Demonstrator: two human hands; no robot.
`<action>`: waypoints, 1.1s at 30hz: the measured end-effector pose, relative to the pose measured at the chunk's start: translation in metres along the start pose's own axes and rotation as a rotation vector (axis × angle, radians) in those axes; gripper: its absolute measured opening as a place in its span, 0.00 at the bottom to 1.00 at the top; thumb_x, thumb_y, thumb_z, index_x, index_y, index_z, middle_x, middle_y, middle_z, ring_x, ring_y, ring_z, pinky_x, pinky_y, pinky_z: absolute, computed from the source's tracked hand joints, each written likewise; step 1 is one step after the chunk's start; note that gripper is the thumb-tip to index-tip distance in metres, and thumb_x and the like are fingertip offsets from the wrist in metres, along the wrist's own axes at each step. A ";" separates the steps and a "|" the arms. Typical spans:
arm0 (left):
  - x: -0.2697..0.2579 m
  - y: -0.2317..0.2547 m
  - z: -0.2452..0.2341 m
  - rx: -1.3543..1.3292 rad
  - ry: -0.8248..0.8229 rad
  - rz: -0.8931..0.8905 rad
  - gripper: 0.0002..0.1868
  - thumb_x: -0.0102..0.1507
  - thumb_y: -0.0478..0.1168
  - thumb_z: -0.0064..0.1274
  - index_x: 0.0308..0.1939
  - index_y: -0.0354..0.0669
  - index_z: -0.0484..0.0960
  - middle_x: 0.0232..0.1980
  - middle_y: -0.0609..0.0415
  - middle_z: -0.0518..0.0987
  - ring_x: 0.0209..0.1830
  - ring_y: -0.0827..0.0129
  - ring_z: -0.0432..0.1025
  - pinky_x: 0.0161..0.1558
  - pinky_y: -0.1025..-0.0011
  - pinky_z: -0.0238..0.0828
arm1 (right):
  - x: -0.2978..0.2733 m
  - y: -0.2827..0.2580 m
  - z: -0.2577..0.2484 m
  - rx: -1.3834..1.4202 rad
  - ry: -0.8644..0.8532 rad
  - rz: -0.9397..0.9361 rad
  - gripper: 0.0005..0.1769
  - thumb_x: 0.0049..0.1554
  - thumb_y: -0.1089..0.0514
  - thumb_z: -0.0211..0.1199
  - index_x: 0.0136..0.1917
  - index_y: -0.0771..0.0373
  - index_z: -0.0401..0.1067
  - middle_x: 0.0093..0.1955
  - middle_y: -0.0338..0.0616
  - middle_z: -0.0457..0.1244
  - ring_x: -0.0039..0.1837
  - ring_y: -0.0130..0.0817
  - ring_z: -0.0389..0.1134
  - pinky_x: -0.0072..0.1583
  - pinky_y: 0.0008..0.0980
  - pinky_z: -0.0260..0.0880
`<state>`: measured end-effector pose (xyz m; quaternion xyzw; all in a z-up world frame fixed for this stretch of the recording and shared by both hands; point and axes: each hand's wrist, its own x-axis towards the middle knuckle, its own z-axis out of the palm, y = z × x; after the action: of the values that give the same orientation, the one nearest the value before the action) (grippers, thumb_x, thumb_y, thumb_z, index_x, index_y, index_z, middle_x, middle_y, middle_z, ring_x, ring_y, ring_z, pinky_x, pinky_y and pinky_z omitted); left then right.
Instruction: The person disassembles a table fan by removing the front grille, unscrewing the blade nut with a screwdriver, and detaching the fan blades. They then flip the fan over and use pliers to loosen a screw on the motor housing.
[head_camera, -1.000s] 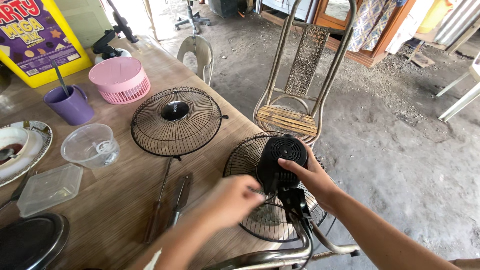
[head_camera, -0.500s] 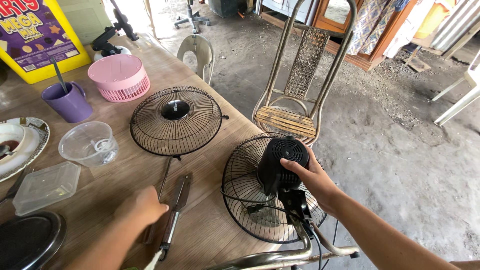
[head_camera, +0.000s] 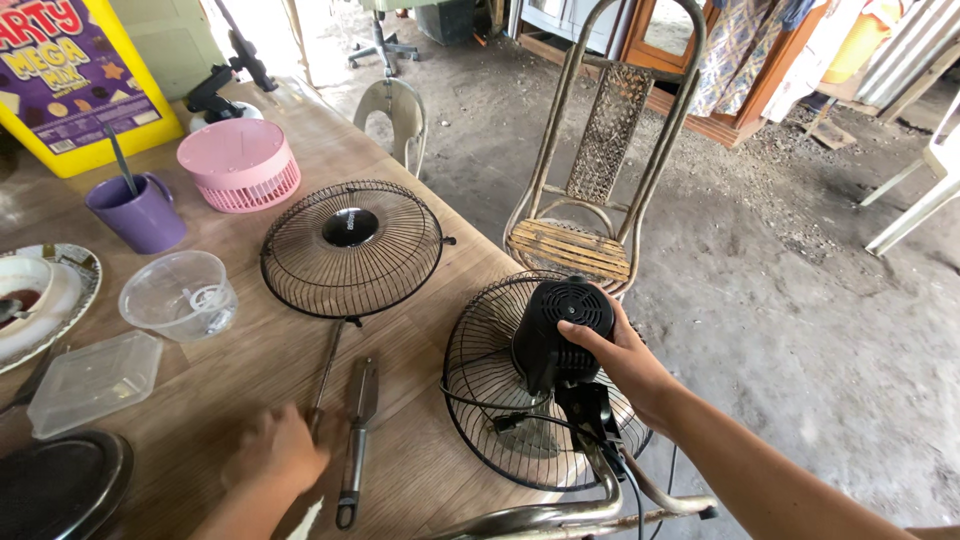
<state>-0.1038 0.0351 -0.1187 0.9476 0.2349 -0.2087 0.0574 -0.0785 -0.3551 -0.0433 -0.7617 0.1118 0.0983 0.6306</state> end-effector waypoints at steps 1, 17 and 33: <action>-0.003 -0.002 -0.001 0.048 -0.071 -0.054 0.39 0.61 0.55 0.65 0.70 0.52 0.62 0.68 0.51 0.68 0.65 0.53 0.68 0.59 0.49 0.71 | 0.001 -0.001 0.001 -0.008 -0.002 0.016 0.52 0.50 0.40 0.66 0.81 0.43 0.44 0.74 0.42 0.59 0.78 0.36 0.55 0.78 0.42 0.44; -0.120 0.201 -0.216 -1.114 0.609 1.363 0.14 0.73 0.49 0.45 0.50 0.43 0.73 0.33 0.59 0.79 0.25 0.74 0.77 0.28 0.76 0.77 | 0.013 0.007 -0.001 0.051 -0.037 -0.060 0.52 0.51 0.46 0.69 0.81 0.47 0.46 0.69 0.43 0.65 0.70 0.34 0.65 0.71 0.35 0.61; -0.135 0.265 -0.177 -0.869 0.658 1.326 0.13 0.73 0.47 0.47 0.48 0.41 0.72 0.30 0.56 0.84 0.30 0.71 0.84 0.30 0.75 0.81 | 0.021 0.014 -0.001 0.064 -0.122 -0.031 0.57 0.52 0.48 0.69 0.83 0.50 0.36 0.68 0.47 0.64 0.68 0.34 0.68 0.68 0.35 0.69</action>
<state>-0.0227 -0.2195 0.1021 0.7954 -0.3037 0.2621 0.4544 -0.0626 -0.3593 -0.0629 -0.7354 0.0643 0.1309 0.6617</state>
